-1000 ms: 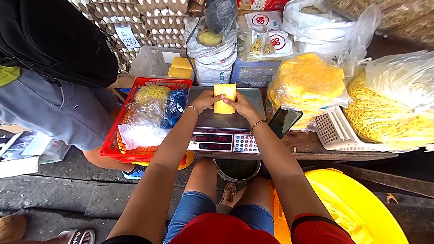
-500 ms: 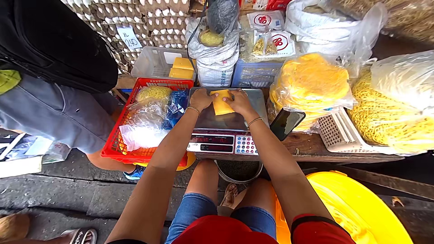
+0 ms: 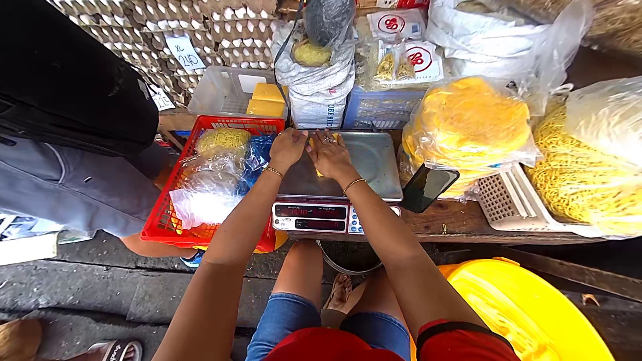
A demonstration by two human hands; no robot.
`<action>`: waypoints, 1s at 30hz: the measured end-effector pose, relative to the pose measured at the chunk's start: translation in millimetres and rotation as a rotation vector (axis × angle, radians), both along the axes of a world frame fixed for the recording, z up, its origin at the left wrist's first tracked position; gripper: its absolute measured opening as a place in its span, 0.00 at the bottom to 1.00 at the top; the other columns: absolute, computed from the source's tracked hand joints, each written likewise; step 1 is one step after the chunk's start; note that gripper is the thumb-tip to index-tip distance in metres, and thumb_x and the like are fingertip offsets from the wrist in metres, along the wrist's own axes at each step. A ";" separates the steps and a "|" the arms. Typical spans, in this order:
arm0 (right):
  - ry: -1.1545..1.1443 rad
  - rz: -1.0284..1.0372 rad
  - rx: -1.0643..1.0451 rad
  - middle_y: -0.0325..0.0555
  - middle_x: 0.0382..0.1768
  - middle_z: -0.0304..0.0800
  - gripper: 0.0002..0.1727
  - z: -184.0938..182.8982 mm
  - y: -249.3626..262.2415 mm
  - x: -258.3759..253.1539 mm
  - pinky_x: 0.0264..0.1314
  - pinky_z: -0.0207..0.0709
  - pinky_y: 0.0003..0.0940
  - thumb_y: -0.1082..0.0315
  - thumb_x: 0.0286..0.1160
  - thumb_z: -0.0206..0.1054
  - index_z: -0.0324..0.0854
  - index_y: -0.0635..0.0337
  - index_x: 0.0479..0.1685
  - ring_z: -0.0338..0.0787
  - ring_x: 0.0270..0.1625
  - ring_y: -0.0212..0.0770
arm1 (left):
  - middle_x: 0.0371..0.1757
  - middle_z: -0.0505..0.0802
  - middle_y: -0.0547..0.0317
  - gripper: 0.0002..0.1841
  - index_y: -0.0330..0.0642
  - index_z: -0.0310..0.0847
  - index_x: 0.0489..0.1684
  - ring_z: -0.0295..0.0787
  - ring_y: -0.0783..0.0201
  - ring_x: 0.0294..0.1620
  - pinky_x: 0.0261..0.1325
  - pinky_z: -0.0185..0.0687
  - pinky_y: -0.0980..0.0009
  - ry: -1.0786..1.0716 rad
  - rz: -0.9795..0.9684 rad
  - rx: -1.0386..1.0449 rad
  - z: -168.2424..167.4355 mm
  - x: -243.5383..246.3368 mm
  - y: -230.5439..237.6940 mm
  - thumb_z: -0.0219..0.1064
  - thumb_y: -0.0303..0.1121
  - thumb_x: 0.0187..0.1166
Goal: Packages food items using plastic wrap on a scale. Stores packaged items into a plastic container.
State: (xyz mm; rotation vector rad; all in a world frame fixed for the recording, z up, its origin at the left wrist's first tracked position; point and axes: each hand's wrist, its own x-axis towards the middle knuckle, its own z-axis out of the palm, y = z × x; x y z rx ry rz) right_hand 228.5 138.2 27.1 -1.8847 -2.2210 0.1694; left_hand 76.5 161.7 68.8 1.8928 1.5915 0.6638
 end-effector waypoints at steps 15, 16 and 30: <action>0.106 0.137 -0.283 0.63 0.64 0.87 0.24 41.0 15.4 24.7 0.76 0.68 0.65 0.52 0.88 0.60 0.86 0.64 0.62 0.81 0.73 0.62 | 0.57 0.92 0.46 0.20 0.32 0.73 0.73 0.94 0.56 0.54 0.60 0.89 0.61 -0.957 -0.072 -0.762 -53.6 -12.0 -159.1 0.52 0.37 0.94; 0.106 0.143 -0.297 0.64 0.61 0.88 0.24 38.8 7.0 23.1 0.74 0.70 0.65 0.51 0.88 0.60 0.86 0.65 0.59 0.83 0.70 0.62 | 0.58 0.92 0.46 0.20 0.32 0.73 0.73 0.93 0.55 0.55 0.61 0.89 0.60 -1.005 -0.058 -0.805 -60.7 -9.2 -167.9 0.52 0.38 0.94; 0.602 0.302 -0.305 0.54 0.45 0.91 0.17 24.3 -112.3 31.1 0.59 0.82 0.45 0.59 0.85 0.66 0.87 0.68 0.53 0.90 0.47 0.44 | 0.58 0.91 0.42 0.15 0.35 0.75 0.68 0.94 0.49 0.56 0.61 0.91 0.53 -1.327 -0.059 -0.909 -64.1 -19.4 -212.4 0.59 0.28 0.87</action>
